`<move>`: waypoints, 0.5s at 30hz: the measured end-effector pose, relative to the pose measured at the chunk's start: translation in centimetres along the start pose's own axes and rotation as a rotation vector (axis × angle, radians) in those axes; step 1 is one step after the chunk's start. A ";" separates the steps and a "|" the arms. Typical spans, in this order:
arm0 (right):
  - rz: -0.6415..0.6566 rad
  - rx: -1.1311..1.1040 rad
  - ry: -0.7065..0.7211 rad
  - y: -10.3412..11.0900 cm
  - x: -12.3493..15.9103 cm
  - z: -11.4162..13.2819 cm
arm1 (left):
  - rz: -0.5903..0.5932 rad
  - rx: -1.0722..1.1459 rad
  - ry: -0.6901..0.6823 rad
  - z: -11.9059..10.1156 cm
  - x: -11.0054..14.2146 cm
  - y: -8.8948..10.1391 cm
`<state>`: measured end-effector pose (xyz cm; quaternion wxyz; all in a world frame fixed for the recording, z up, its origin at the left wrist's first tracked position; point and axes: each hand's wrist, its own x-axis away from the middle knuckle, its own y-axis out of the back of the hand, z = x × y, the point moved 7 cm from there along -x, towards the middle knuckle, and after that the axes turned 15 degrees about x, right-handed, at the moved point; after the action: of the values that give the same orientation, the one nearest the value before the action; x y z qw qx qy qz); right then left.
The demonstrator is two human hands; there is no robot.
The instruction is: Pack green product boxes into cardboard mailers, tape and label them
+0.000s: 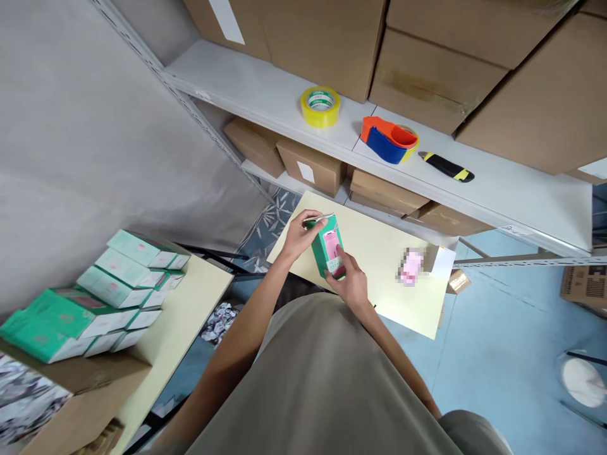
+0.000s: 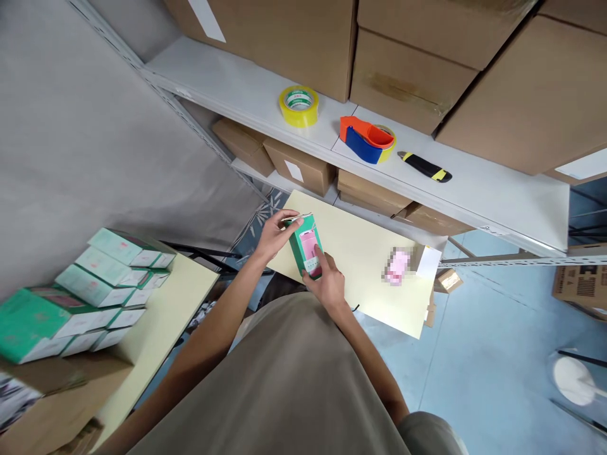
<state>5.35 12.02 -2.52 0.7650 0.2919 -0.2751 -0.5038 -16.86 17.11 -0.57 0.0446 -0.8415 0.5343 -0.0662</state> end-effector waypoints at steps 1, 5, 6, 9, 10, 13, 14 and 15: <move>-0.009 -0.097 -0.019 0.0 -0.2 -0.2 | 0.004 0.071 0.034 -0.1 0.5 0.4; 0.139 -0.663 -0.188 -1.4 -0.6 -1.7 | 0.021 0.389 0.335 1.6 4.5 1.7; 0.195 -0.785 -0.234 -2.0 -0.5 -1.8 | 0.039 0.427 0.426 2.3 6.1 1.7; 0.285 -0.981 -0.308 -3.0 -0.4 -1.7 | 0.107 0.474 0.599 4.0 10.5 1.0; 0.292 -0.996 -0.311 -3.1 -0.4 -1.7 | 0.105 0.490 0.615 4.4 11.6 0.8; 0.317 -0.972 -0.286 -3.1 -0.5 -1.5 | 0.034 0.514 0.593 4.9 13.2 0.7; 0.331 -0.951 -0.265 -3.0 -0.6 -1.5 | 0.005 0.500 0.576 5.1 13.3 0.9; 0.345 -0.923 -0.234 -2.9 -0.8 -1.3 | -0.021 0.473 0.556 5.1 13.3 1.1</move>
<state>4.23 12.08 -5.68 0.8504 -0.1848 -0.1520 -0.4685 -11.44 4.65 -4.94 0.0904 -0.7632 0.4872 -0.4146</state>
